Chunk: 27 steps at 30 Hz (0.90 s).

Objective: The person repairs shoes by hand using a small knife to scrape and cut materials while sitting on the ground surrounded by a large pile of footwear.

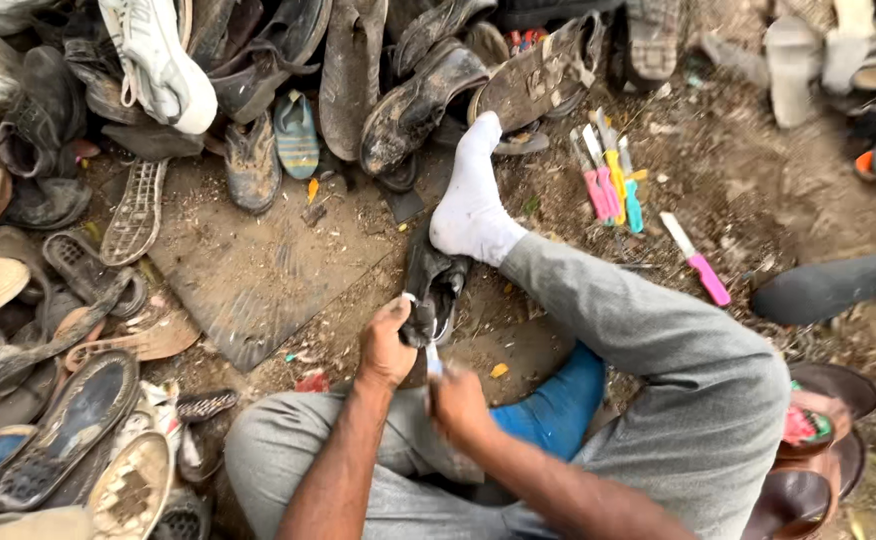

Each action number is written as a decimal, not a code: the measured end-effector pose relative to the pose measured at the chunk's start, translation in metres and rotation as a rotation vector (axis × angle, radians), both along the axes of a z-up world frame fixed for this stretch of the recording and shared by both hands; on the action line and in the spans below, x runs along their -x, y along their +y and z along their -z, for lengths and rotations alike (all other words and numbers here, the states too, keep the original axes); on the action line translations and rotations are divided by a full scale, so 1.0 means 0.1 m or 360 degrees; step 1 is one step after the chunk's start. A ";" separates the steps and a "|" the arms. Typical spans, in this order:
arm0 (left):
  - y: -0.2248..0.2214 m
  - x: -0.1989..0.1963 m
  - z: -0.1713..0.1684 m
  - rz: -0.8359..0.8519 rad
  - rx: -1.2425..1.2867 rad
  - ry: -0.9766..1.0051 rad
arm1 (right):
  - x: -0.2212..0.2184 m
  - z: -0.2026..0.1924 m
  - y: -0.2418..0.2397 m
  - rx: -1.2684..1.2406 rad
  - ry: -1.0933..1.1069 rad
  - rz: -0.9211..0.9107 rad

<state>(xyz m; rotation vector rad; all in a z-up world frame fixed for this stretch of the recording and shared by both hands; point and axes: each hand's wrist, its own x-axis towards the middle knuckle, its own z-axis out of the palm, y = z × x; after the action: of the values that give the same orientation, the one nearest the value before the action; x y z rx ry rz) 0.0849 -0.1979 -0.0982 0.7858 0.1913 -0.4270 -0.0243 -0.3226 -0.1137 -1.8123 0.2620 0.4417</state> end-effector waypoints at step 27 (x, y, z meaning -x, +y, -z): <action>0.16 -0.35 -0.65 0.0984 -0.2544 -0.3015 | 0.18 -0.48 -0.61 -0.0778 0.0750 0.0137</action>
<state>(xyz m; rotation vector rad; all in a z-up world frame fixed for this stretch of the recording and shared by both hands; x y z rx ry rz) 0.1200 -0.1821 -0.0334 2.4814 -1.7500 0.1742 -0.0426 -0.3832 -0.0659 -1.1996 0.5064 0.7959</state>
